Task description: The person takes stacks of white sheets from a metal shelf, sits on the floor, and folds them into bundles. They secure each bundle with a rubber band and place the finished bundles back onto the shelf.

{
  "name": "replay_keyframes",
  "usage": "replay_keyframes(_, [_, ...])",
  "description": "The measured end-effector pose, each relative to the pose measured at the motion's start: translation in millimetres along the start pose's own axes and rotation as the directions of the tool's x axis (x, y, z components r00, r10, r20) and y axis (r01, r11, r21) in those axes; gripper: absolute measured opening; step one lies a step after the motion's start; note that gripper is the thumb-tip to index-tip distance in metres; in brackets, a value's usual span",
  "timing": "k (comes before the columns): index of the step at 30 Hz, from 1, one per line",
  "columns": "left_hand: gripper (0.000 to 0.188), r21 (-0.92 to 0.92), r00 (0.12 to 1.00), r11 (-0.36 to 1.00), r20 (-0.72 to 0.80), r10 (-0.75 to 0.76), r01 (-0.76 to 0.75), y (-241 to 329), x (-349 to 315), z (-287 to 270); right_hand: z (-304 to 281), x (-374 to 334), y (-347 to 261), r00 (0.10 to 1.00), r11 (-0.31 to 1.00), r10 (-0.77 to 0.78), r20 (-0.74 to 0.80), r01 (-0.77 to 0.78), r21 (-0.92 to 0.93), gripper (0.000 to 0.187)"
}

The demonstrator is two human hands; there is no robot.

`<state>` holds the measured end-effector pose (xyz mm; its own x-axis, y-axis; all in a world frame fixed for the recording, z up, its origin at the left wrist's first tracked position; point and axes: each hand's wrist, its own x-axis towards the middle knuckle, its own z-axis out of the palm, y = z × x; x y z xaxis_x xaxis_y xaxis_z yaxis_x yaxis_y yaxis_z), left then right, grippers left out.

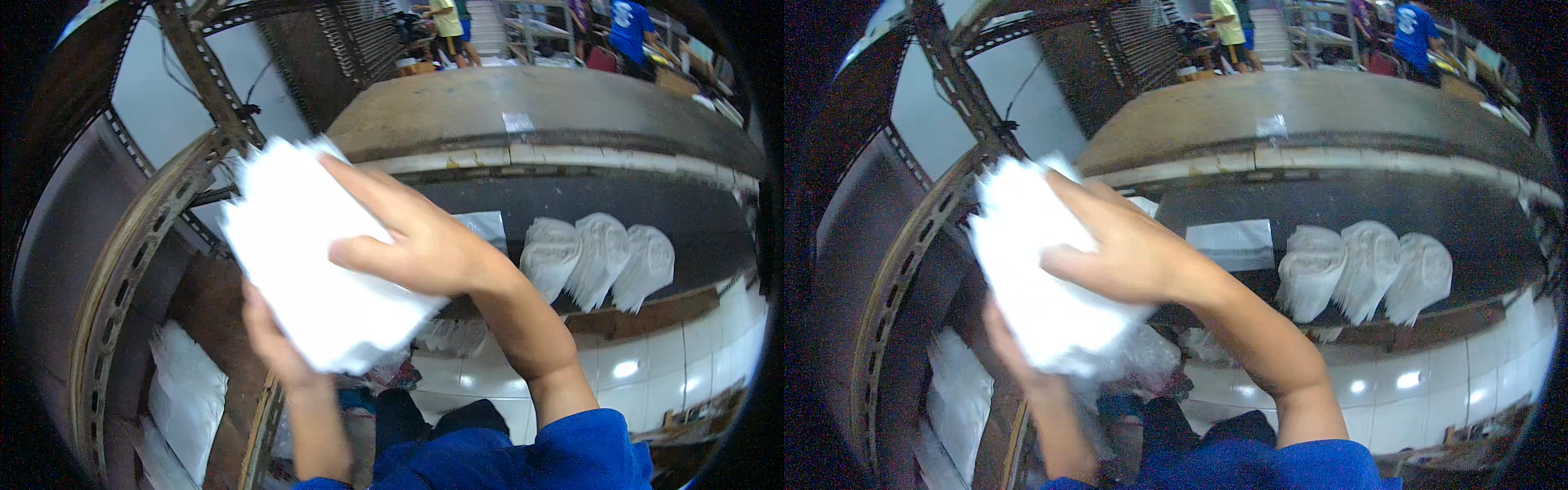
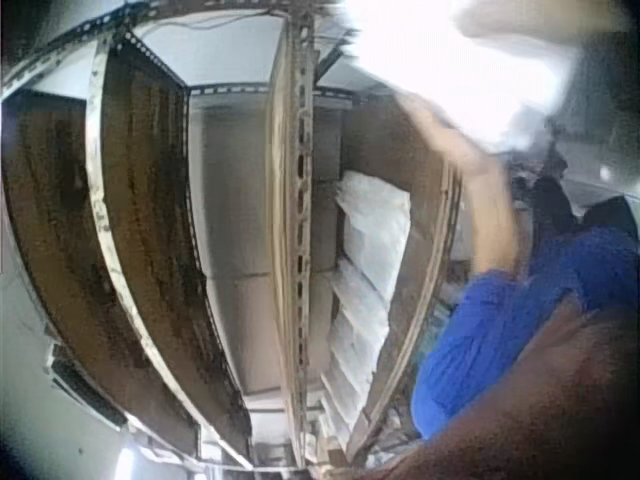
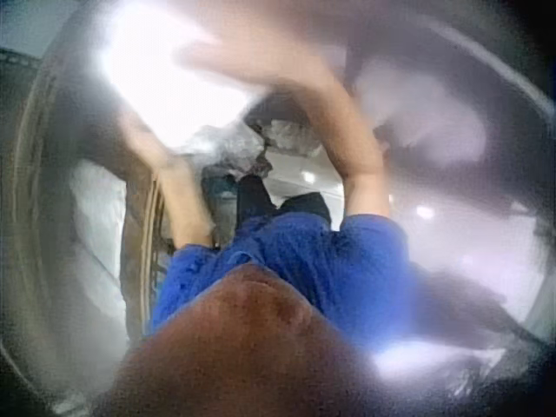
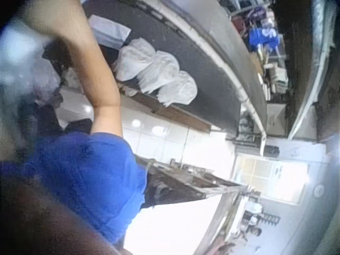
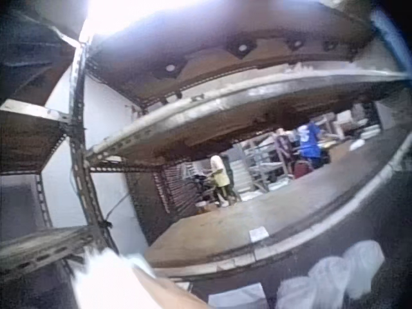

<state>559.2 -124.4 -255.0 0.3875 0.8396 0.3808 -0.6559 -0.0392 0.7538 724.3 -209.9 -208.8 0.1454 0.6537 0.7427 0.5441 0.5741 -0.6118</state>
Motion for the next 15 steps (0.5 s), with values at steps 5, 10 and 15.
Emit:
replay_keyframes(5, [0.06,0.034,0.915,0.93,0.167,-0.366,0.366,-148,-90,-77,23,-193,80,0.884,0.881,0.457,-0.098,-0.465,-0.082,0.079])
replay_keyframes(10, [0.072,0.078,0.65,0.683,0.242,-0.72,0.727,-260,-191,-194,119,-359,109,0.592,0.624,0.754,-0.285,-0.781,0.032,0.074])
replay_keyframes(15, [0.082,0.313,0.422,0.474,0.222,-0.879,0.823,-343,-234,-244,167,-473,162,0.395,0.523,0.812,-0.43,-0.82,0.233,0.072])
